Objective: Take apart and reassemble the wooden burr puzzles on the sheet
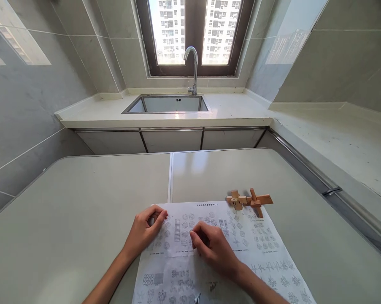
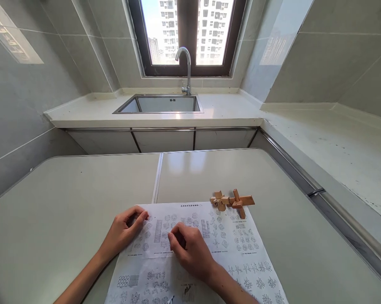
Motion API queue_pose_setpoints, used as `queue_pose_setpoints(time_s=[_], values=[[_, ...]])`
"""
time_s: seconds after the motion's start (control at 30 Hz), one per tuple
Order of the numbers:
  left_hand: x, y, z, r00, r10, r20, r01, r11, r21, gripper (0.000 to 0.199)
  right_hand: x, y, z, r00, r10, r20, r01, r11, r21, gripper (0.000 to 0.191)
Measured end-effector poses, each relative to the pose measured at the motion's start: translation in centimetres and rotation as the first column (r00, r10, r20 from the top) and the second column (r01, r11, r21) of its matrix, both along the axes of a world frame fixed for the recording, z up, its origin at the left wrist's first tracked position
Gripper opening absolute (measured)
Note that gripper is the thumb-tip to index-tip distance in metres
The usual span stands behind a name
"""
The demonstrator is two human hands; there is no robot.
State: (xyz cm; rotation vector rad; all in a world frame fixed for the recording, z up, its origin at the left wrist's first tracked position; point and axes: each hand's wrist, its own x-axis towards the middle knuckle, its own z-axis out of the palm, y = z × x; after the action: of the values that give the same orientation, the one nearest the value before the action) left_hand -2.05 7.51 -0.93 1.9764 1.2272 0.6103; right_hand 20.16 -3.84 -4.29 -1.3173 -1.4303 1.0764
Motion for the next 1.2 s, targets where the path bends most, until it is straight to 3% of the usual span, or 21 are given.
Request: queue_pose_setpoints(time_s=[0.2, 0.43, 1.2], values=[[0.25, 0.22, 0.15, 1.0, 0.018, -0.008, -0.018, 1.0, -0.004, 0.045, 0.1, 0.05, 0.07, 1.0, 0.008, 0.003, -0.008, 1.0, 0.006, 0.032], [0.42, 0.44, 0.06, 1.0, 0.003, -0.021, -0.003, 1.0, 0.002, 0.044, 0.62, 0.33, 0.76, 0.986, -0.015, -0.165, 0.007, 0.999, -0.047, 0.046], [0.58, 0.49, 0.02, 0.999, -0.017, -0.036, 0.018, 0.999, 0.027, 0.043, 0.44, 0.27, 0.6, 0.99, -0.022, -0.137, 0.02, 1.0, -0.019, 0.045]])
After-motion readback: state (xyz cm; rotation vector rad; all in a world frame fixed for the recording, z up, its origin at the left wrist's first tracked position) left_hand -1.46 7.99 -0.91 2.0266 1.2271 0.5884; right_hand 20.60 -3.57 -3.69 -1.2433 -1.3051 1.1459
